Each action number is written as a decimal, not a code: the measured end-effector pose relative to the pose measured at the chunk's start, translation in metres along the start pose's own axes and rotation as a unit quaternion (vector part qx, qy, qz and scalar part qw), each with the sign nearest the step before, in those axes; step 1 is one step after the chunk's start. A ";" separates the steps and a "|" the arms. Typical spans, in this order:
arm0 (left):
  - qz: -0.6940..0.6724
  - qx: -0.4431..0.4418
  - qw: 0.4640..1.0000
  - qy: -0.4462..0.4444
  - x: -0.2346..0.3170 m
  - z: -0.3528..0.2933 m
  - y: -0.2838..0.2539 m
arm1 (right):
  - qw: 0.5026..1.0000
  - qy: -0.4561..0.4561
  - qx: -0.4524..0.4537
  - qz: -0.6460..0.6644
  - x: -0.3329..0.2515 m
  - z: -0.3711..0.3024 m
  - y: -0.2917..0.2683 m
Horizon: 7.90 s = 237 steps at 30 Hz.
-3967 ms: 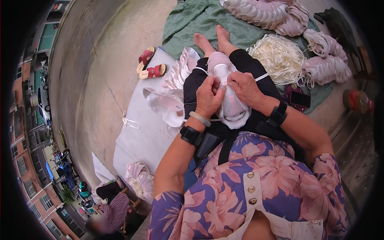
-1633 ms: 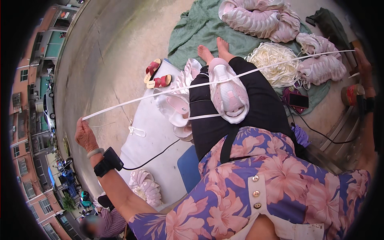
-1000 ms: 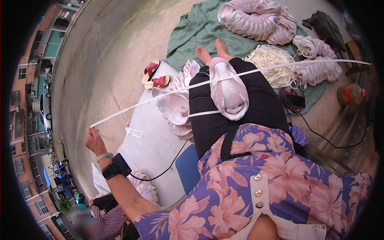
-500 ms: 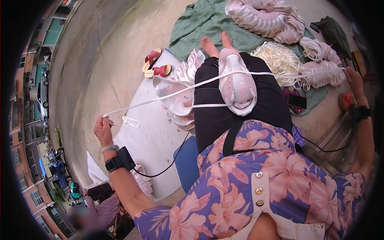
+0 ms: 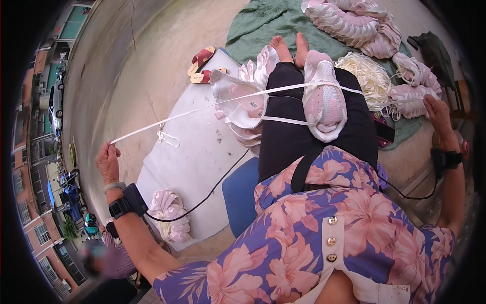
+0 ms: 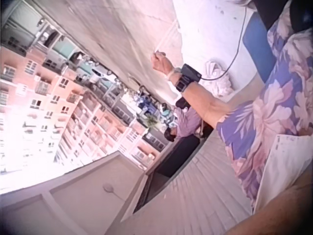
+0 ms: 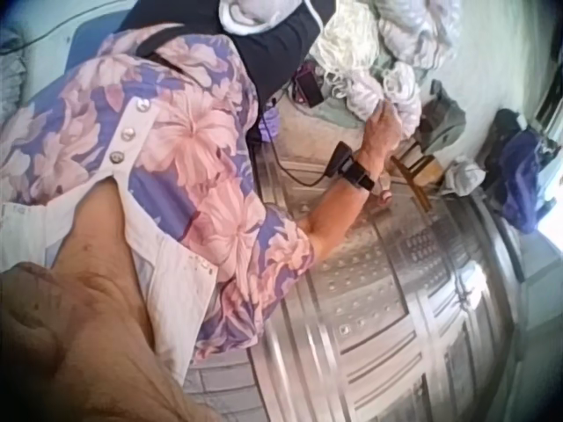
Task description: Lacing and tying pink and white shoes in an outdoor workshop area.
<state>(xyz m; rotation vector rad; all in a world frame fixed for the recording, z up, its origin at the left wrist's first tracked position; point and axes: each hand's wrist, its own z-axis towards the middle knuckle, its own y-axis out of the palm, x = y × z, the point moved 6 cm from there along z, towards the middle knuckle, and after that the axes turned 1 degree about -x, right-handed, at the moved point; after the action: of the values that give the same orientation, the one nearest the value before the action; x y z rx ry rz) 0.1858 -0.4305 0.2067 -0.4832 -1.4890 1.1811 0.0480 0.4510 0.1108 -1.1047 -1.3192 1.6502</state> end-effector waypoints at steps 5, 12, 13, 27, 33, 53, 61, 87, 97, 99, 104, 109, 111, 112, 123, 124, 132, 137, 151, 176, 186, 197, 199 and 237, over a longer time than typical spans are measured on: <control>0.133 -0.008 0.988 0.078 0.074 0.052 -0.034 | 1.000 0.012 -0.018 -0.014 -0.001 0.006 0.002; 0.208 0.001 0.962 0.176 0.122 0.067 -0.030 | 0.999 0.007 0.003 0.047 0.034 -0.007 0.005; 0.200 -0.011 0.962 0.188 0.123 0.062 -0.019 | 0.998 0.035 -0.020 0.057 0.037 -0.009 0.008; 0.406 -0.105 0.894 0.159 0.105 0.016 0.092 | 0.968 0.112 -0.119 -0.190 0.077 -0.024 0.020; 0.435 0.136 0.888 0.059 0.098 0.081 -0.004 | 0.956 0.157 0.025 -0.245 0.113 0.009 -0.068; 0.369 0.243 0.895 -0.066 0.072 0.094 -0.096 | 0.971 0.171 0.124 0.112 -0.158 0.332 0.422; 0.341 0.317 0.885 -0.003 0.087 0.100 -0.092 | 0.970 0.178 0.133 0.100 -0.154 0.343 0.447; 0.261 0.113 0.892 0.352 0.357 0.062 0.118 | 0.970 0.122 0.185 -0.098 0.070 0.164 0.001; -0.140 -0.132 0.977 -0.094 0.224 0.088 0.178 | 0.754 0.434 0.072 0.489 0.062 0.036 0.045; -0.145 -0.291 0.938 -0.122 0.210 0.036 0.238 | 0.677 0.455 -0.040 0.577 0.010 0.016 0.097; -0.337 -0.491 0.788 -0.158 0.240 -0.078 0.335 | 0.544 0.397 -0.132 0.727 -0.119 0.013 0.147; -0.389 -0.472 0.787 -0.085 0.284 -0.101 0.367 | 0.513 0.375 -0.173 0.753 -0.193 0.044 0.160; -0.365 -0.438 0.822 -0.009 0.298 -0.095 0.374 | 0.528 0.379 -0.170 0.741 -0.202 0.053 0.167; -0.328 -0.406 0.851 0.058 0.304 -0.091 0.374 | 0.547 0.362 -0.168 0.735 -0.204 0.060 0.169; -0.342 -0.296 0.873 0.184 0.321 -0.078 0.376 | 0.624 0.302 -0.049 0.719 -0.209 0.084 0.169; -0.330 -0.279 0.880 0.196 0.320 -0.078 0.374 | 0.638 0.296 -0.042 0.709 -0.208 0.083 0.168; -0.252 -0.214 0.923 0.198 0.316 -0.089 0.362 | 0.654 0.267 -0.031 0.707 -0.213 0.078 0.159; -0.434 -0.301 0.848 -0.034 0.304 -0.098 0.376 | 0.648 0.279 -0.034 0.708 -0.213 0.078 0.159; -0.502 -0.292 0.806 -0.112 0.302 -0.099 0.368 | 0.671 0.243 -0.033 0.700 -0.217 0.079 0.151; -0.348 -0.192 0.913 0.097 0.296 -0.089 0.375 | 0.936 0.091 0.042 0.338 -0.234 0.094 0.142; -0.378 -0.138 0.913 0.067 0.296 -0.083 0.377 | 0.934 -0.012 0.102 0.342 -0.240 0.082 0.104; -0.314 -0.105 0.938 0.105 0.300 -0.080 0.374 | 0.947 -0.159 0.094 0.262 -0.266 0.084 0.101; -0.292 -0.100 0.945 0.106 0.302 -0.078 0.374 | 0.948 -0.158 0.089 0.261 -0.267 0.083 0.103; 0.028 -0.256 0.921 0.292 0.337 -0.094 0.356 | 0.960 -0.155 0.126 0.198 -0.287 0.086 0.109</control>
<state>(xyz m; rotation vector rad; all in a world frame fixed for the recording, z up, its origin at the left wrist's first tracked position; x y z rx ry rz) 0.0643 0.0302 0.0571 -1.1328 -1.2385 0.5835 0.0660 0.1361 0.0621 -1.0302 -1.0743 2.2943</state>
